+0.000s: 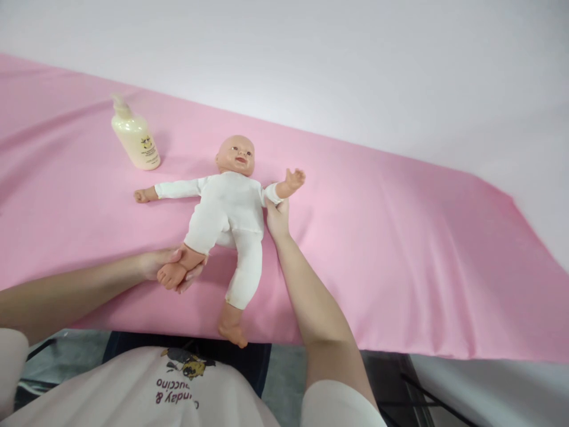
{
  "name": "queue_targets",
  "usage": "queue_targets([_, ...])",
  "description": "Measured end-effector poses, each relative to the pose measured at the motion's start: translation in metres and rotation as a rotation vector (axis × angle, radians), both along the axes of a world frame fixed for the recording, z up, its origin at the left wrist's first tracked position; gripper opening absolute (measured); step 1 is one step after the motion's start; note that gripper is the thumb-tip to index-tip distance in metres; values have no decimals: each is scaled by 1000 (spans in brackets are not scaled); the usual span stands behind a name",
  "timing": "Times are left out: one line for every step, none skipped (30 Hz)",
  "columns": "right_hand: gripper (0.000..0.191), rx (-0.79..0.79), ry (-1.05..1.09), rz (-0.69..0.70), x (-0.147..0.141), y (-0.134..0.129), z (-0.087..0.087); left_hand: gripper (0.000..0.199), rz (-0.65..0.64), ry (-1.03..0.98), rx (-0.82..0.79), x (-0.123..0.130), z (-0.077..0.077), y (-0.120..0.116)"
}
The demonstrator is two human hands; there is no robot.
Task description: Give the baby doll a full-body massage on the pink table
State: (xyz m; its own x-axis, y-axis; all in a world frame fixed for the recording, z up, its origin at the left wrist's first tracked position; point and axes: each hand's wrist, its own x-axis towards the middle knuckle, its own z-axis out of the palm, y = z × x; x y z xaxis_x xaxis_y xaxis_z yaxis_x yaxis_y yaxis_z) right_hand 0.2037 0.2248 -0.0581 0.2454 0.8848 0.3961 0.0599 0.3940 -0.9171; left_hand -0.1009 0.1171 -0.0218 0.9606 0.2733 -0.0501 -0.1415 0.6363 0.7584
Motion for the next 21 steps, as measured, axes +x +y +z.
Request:
queue_targets([46, -11, 61, -6, 1, 2, -1, 65, -36, -15, -11, 0, 1, -3])
queue_targets([46, -14, 116, -6, 1, 3, -2, 64, -78, -32, -23, 0, 3, -5])
queue_targets([45, -16, 163, -1, 2, 5, -3, 62, -123, -46, -27, 0, 4, -7])
queue_targets([44, -16, 200, 9, 2, 6, -4, 59, -175, -57, -26, 0, 6, -9])
queue_targets([44, -16, 227, 19, 3, 8, -4, 56, -233, -63, -17, 0, 8, -10])
queue_targets([43, -16, 245, 30, 3, 9, -5, 54, -288, -59, 2, 0, 9, -11])
queue_targets([42, -16, 256, 36, 3, 10, -5, 53, -332, -46, 26, 1, 11, -10])
queue_targets([41, -18, 267, 35, 4, 10, -5, 53, -370, -29, 49, 1, 13, -10])
queue_targets([41, -22, 282, 27, 4, 11, -4, 54, -407, -13, 68, 1, 15, -9])
queue_targets([41, -26, 302, 14, 4, 11, -4, 53, -442, 3, 86, 1, 16, -7])
queue_targets([42, -31, 324, -1, 4, 12, -3, 52, -478, 18, 103, 1, 18, -6])
queue_targets([42, -36, 345, -11, 4, 12, -3, 51, -511, 31, 118, 1, 19, -5])
queue_targets([42, -39, 359, -15, 4, 12, -3, 50, -533, 37, 129, 0, 19, -5])
queue_targets([42, -40, 365, -14, 4, 12, -2, 48, -534, 35, 137, 0, 19, -4])
queue_targets([41, -36, 362, -9, 4, 12, -2, 47, -510, 23, 135, 0, 18, -5])
queue_targets([39, -31, 350, -1, 3, 12, -2, 47, -464, 7, 120, -1, 17, -5])
queue_targets([38, -25, 330, 6, 3, 11, -2, 47, -404, -13, 94, -2, 15, -5])
queue_targets([37, -21, 300, 11, 3, 11, -3, 49, -343, -31, 63, -3, 12, -5])
queue_targets([36, -17, 264, 11, 3, 10, -3, 52, -289, -41, 30, -4, 7, -4])
queue_targets([36, -16, 223, 12, 3, 8, -3, 55, -241, -38, -4, -5, 2, -3])
queue_targets([37, -15, 180, 13, 2, 6, -2, 58, -188, -21, -45, -6, -4, -1])
